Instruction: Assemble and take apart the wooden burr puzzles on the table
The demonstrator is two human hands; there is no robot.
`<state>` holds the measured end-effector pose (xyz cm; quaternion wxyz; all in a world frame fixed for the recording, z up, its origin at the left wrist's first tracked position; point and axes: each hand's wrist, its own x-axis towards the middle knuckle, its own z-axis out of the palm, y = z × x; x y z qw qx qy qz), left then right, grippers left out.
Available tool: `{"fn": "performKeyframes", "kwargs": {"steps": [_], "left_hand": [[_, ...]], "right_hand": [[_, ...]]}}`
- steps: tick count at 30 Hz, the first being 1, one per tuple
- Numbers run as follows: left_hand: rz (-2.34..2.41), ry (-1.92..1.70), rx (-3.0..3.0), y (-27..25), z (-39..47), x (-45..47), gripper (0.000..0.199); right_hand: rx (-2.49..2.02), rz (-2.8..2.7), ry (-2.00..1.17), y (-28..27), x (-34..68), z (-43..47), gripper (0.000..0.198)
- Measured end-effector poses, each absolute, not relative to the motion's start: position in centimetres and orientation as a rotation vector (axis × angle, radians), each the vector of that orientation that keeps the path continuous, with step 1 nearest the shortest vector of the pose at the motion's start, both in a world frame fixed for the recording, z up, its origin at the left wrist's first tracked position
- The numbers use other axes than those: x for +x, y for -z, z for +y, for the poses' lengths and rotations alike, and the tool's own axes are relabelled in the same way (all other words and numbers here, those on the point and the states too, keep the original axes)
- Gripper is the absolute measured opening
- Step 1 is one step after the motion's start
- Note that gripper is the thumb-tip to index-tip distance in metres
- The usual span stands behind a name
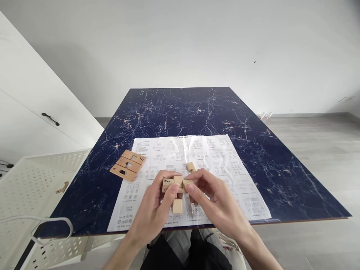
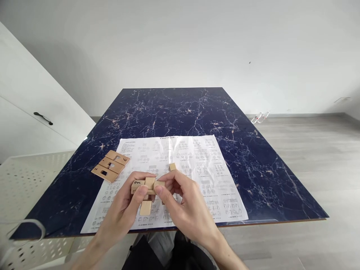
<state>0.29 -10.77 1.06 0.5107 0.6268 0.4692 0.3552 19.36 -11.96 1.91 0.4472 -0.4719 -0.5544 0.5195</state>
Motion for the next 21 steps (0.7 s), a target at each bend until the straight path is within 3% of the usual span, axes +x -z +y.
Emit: {"fn": "performKeyframes", "kwargs": {"steps": [12, 21], "left_hand": [[1.081, -0.814, 1.568, -0.7, -10.1, 0.9, 0.041], [0.701, -0.684, 1.299, -1.5, -9.6, 1.1, 0.064]], "right_hand": [[-1.202, -1.262, -1.424, -2.0, 20.0, -12.1, 0.034], [-1.127, -1.231, -1.426, -1.4, 21.0, -11.7, 0.038]]}}
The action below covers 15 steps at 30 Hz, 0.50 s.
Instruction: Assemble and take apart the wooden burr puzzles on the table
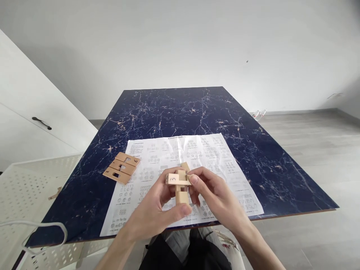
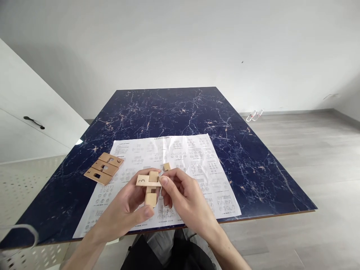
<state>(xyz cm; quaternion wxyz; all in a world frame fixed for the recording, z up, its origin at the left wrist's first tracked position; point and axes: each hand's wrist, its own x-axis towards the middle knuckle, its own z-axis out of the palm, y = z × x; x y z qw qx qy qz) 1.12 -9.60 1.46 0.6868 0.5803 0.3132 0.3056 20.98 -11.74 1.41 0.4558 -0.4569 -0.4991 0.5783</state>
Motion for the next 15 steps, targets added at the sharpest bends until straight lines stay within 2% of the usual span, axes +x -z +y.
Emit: {"fn": "performKeyframes", "kwargs": {"steps": [6, 15], "left_hand": [[0.876, -0.749, 1.358, -2.0, -10.2, 1.0, 0.056], [0.886, -0.821, 1.41, -2.0, -10.7, 1.4, 0.055]], "right_hand": [[-1.108, -1.299, -1.342, -1.1, 20.4, -12.1, 0.033], [-1.144, -1.422, -0.95, 1.2, 20.2, -13.1, 0.018]]}}
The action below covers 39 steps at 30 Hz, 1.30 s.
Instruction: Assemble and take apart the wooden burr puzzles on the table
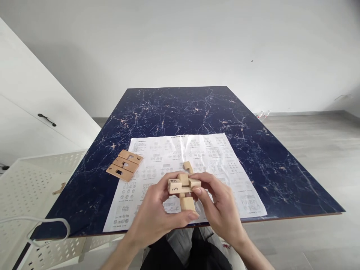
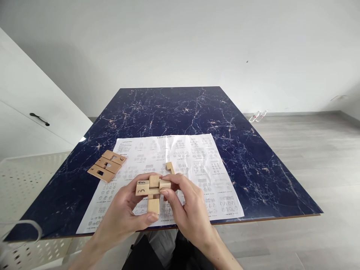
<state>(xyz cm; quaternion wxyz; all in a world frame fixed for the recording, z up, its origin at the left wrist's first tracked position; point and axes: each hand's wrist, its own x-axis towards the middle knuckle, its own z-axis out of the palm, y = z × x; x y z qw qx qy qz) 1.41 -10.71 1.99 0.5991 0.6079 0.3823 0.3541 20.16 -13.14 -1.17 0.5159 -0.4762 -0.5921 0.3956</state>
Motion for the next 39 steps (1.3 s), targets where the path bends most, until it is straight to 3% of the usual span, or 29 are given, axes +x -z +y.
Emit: {"fn": "performKeyframes", "kwargs": {"steps": [6, 15, 23, 27, 34, 39], "left_hand": [[0.847, -0.882, 1.415, -0.9, -10.9, 1.8, 0.062], [0.9, -0.801, 1.522, -0.5, -10.8, 0.4, 0.053], [0.962, -0.619, 1.928, -0.7, -11.2, -1.9, 0.078], [0.889, -0.554, 2.173, -1.3, -10.6, -2.1, 0.08], [0.649, -0.492, 2.536, -2.4, -7.6, -1.5, 0.051], [0.833, -0.36, 2.649, -1.9, -4.7, -1.7, 0.057]], "right_hand": [[-1.072, -1.38, -0.928, 1.6, 20.2, -13.4, 0.016], [-1.051, -1.168, -1.564, -0.5, 20.2, -12.5, 0.037], [-0.904, -0.834, -2.106, -0.6, 20.8, -12.4, 0.045], [-0.842, -0.642, -2.279, 0.4, 21.5, -13.1, 0.044], [-0.615, -0.524, -2.357, 1.2, 24.5, -14.6, 0.044], [-0.964, -0.677, -1.848, 0.4, 26.7, -15.3, 0.037]]}}
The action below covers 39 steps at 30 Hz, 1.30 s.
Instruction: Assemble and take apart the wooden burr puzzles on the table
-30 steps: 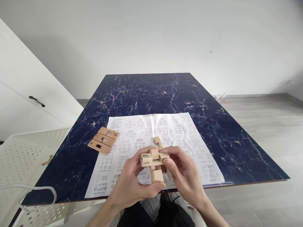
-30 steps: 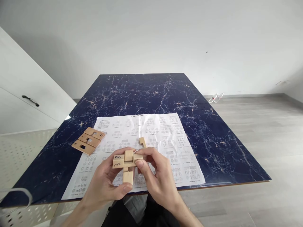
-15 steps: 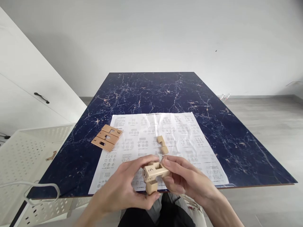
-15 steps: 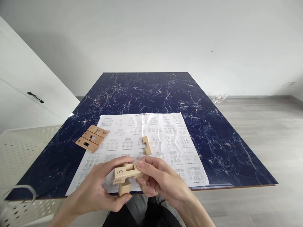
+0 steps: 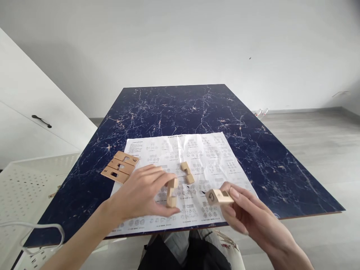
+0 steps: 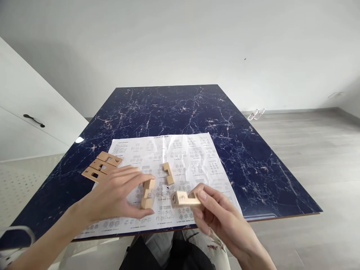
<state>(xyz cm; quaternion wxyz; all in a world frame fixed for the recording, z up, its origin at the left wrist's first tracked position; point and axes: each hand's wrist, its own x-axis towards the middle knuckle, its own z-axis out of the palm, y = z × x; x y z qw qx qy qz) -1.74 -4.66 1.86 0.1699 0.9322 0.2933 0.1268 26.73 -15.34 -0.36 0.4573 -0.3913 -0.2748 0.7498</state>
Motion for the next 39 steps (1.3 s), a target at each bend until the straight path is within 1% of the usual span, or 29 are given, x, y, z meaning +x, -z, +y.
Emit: {"fn": "performKeyframes", "kwargs": {"steps": [4, 7, 8, 9, 12, 15, 17, 18, 21, 23, 25, 28, 33, 36, 39], "left_hand": [[1.013, -0.289, 2.691, -1.0, -3.7, -1.5, 0.06], [1.096, -0.295, 2.663, -1.1, -3.6, -1.1, 0.076], [1.097, -0.298, 2.651, -1.3, -3.5, -0.9, 0.079], [1.075, -0.292, 2.645, -1.5, -3.3, -0.5, 0.076], [0.907, -0.215, 2.682, -2.2, -2.2, 1.1, 0.046], [0.749, -0.125, 2.752, -2.5, -0.7, 3.0, 0.023], [0.708, -0.092, 2.745, -2.5, 0.0, 3.9, 0.015], [0.718, -0.092, 2.711, -2.5, 0.2, 4.2, 0.014], [0.875, -0.177, 2.447, -2.7, 0.3, 4.2, 0.019], [0.981, -0.283, 2.148, -3.1, 0.0, 3.7, 0.028], [0.993, -0.358, 1.841, -3.6, -0.5, 3.1, 0.036], [0.916, -0.389, 1.515, -4.2, -1.5, 2.4, 0.038], [0.855, -0.388, 1.31, -4.3, -3.0, 2.0, 0.035], [0.877, -0.358, 1.29, -4.3, -3.8, 2.2, 0.04], [0.882, -0.357, 1.213, -4.3, -4.6, 2.8, 0.043]], "right_hand": [[-1.213, -0.812, -1.531, 0.8, 27.5, -15.0, 0.045], [-1.325, -0.929, -1.33, 1.3, 27.6, -14.6, 0.043], [-1.357, -0.952, -1.27, 1.4, 27.6, -14.5, 0.041], [-1.38, -0.965, -1.222, 1.4, 27.5, -14.4, 0.04], [-1.406, -0.968, -1.15, 1.5, 27.1, -14.1, 0.038], [-1.405, -0.966, -1.118, 1.7, 26.9, -13.9, 0.038], [-1.395, -0.97, -1.095, 2.0, 27.0, -13.9, 0.038], [-1.388, -0.969, -1.088, 2.2, 27.0, -13.9, 0.038], [-1.371, -0.947, -1.088, 2.7, 27.4, -13.9, 0.038], [-1.359, -0.928, -1.096, 2.9, 27.5, -14.0, 0.038], [-1.348, -0.919, -1.104, 3.0, 27.5, -14.0, 0.037], [-1.349, -0.921, -1.102, 3.0, 27.4, -14.1, 0.037], [-1.37, -0.938, -1.085, 2.8, 27.3, -14.2, 0.039], [-1.389, -0.948, -1.063, 2.6, 27.2, -14.2, 0.038], [-1.377, -0.967, -1.032, 2.3, 26.9, -14.1, 0.034]]}}
